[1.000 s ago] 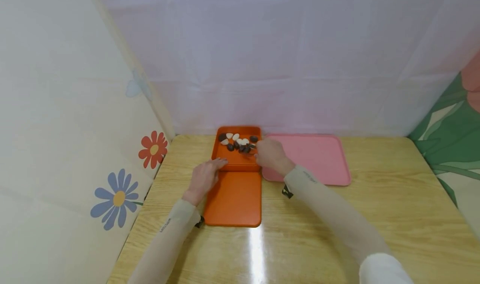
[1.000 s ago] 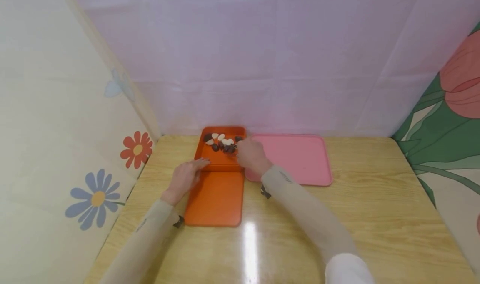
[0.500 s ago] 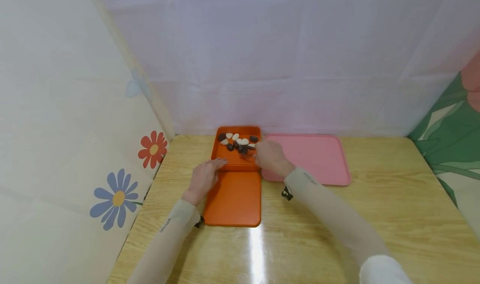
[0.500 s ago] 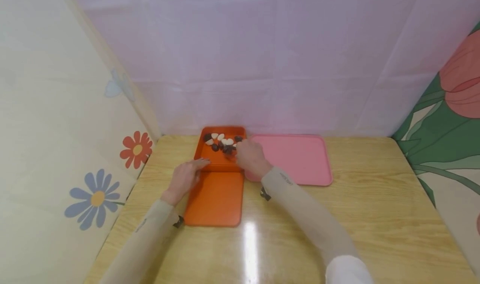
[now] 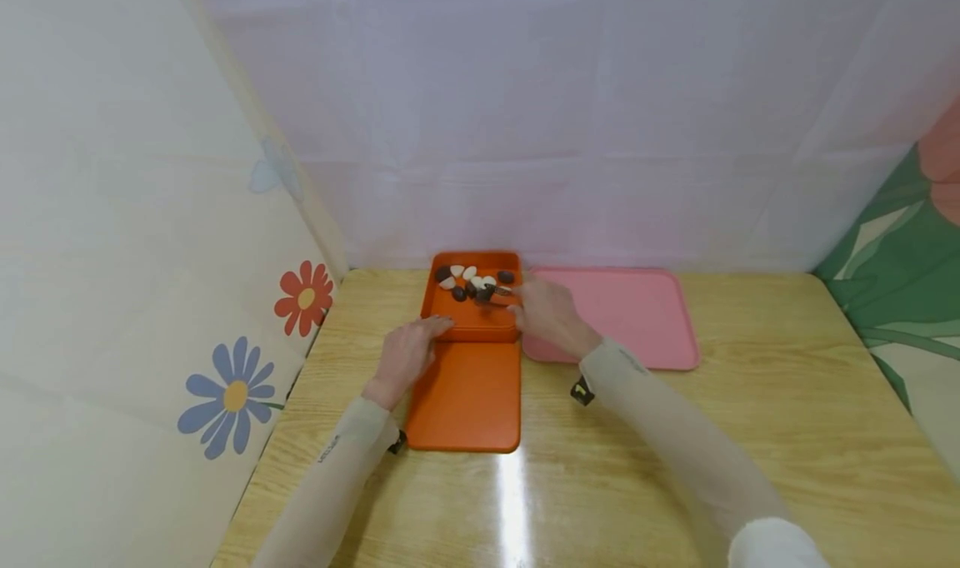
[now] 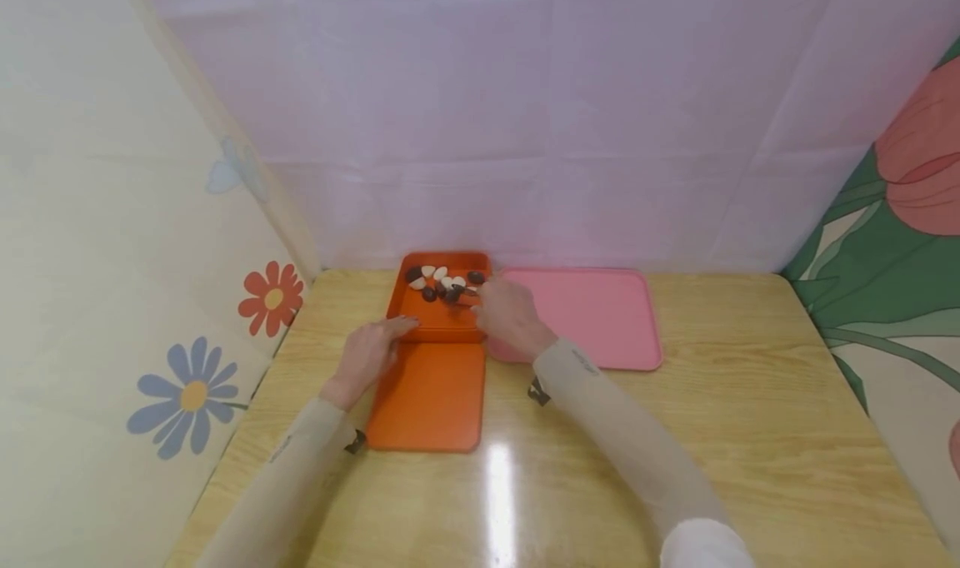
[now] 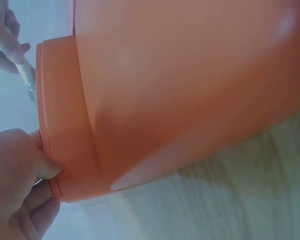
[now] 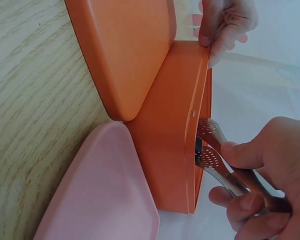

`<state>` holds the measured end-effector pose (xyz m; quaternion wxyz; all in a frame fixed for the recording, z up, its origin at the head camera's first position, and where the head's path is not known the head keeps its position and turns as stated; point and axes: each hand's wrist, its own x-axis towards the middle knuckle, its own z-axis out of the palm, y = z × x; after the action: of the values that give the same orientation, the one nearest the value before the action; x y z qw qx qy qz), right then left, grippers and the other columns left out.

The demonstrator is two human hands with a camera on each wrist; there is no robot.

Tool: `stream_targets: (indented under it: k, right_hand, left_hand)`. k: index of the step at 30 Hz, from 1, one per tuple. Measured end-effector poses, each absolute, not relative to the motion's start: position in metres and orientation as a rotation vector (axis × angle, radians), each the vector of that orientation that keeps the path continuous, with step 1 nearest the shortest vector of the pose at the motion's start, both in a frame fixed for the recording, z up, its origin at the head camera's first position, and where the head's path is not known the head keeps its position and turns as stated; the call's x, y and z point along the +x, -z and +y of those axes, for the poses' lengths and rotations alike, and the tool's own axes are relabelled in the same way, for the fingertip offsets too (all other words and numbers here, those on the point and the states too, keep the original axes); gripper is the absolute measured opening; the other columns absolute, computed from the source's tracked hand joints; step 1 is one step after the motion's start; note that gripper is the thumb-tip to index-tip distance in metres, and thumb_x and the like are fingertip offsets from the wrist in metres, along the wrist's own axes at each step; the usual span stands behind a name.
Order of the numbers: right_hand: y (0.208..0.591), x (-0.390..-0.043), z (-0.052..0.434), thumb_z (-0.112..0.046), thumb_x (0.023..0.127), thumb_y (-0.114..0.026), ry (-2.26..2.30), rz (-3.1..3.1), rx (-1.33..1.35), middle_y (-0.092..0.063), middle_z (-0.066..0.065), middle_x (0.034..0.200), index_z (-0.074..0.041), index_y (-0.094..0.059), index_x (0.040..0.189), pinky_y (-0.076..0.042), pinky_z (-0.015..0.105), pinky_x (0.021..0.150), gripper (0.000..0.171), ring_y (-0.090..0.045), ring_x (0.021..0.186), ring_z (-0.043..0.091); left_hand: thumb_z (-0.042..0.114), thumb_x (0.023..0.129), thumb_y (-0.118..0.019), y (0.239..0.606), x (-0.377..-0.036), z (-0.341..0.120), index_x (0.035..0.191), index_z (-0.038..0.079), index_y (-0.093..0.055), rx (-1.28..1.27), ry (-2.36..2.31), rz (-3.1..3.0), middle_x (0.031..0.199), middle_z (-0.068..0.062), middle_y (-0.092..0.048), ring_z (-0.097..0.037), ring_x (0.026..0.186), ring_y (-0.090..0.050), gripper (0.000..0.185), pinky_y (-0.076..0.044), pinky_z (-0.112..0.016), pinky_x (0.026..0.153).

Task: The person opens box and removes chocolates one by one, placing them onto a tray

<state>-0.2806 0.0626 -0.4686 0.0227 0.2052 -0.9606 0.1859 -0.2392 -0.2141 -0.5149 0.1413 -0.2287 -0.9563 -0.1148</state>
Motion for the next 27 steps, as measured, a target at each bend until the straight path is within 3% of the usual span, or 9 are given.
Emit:
stream_targets:
  k: [6,13,16,20,27]
  right_hand:
    - [0.468,-0.277,0.072,-0.025,0.101,-0.074,-0.682,-2.909,0.651,-0.076,0.013,0.128,-0.003,-0.075,0.132,-0.059,0.028,0.063,0.038,-0.071,0.089,0.02]
    - [0.468,-0.274,0.083,-0.026,0.1,-0.076,-0.766,-2.84,0.61,-0.068,0.006,0.088,-0.003,-0.081,0.121,-0.044,0.027,0.053,0.031,-0.053,0.066,0.016]
    - [0.469,-0.272,0.087,-0.028,0.1,-0.076,-0.78,-2.825,0.591,-0.068,0.006,0.087,-0.007,-0.081,0.12,-0.042,0.027,0.05,0.03,-0.051,0.063,0.015]
    - [0.471,-0.272,0.094,-0.03,0.101,-0.074,-0.796,-2.823,0.566,-0.072,0.008,0.095,-0.011,-0.076,0.134,-0.044,0.026,0.049,0.038,-0.053,0.064,0.015]
    - [0.47,-0.27,0.107,-0.031,0.101,-0.075,-0.748,-2.813,0.516,-0.065,0.005,0.08,-0.014,-0.076,0.137,-0.047,0.029,0.05,0.04,-0.054,0.064,0.019]
  left_hand:
    - [-0.015,0.093,-0.062,0.514,-0.238,-0.213,0.133,0.015,-0.078,-0.647,0.311,-2.768,0.131,-0.007,-0.077,-0.03,0.111,-0.078,0.052,-0.065,-0.047,0.064]
    - [-0.014,0.093,-0.064,0.514,-0.238,-0.212,0.131,0.013,-0.079,-0.656,0.305,-2.75,0.129,-0.008,-0.078,-0.031,0.108,-0.078,0.05,-0.065,-0.047,0.064]
    - [-0.014,0.093,-0.064,0.514,-0.239,-0.212,0.132,0.013,-0.078,-0.658,0.305,-2.757,0.129,-0.008,-0.078,-0.031,0.109,-0.078,0.05,-0.065,-0.047,0.066]
    - [-0.014,0.093,-0.064,0.515,-0.24,-0.213,0.133,0.014,-0.078,-0.657,0.299,-2.771,0.13,-0.008,-0.077,-0.031,0.109,-0.078,0.051,-0.065,-0.047,0.066]
    - [-0.015,0.092,-0.064,0.515,-0.24,-0.213,0.133,0.014,-0.078,-0.655,0.3,-2.769,0.131,-0.007,-0.077,-0.031,0.111,-0.078,0.051,-0.065,-0.046,0.066]
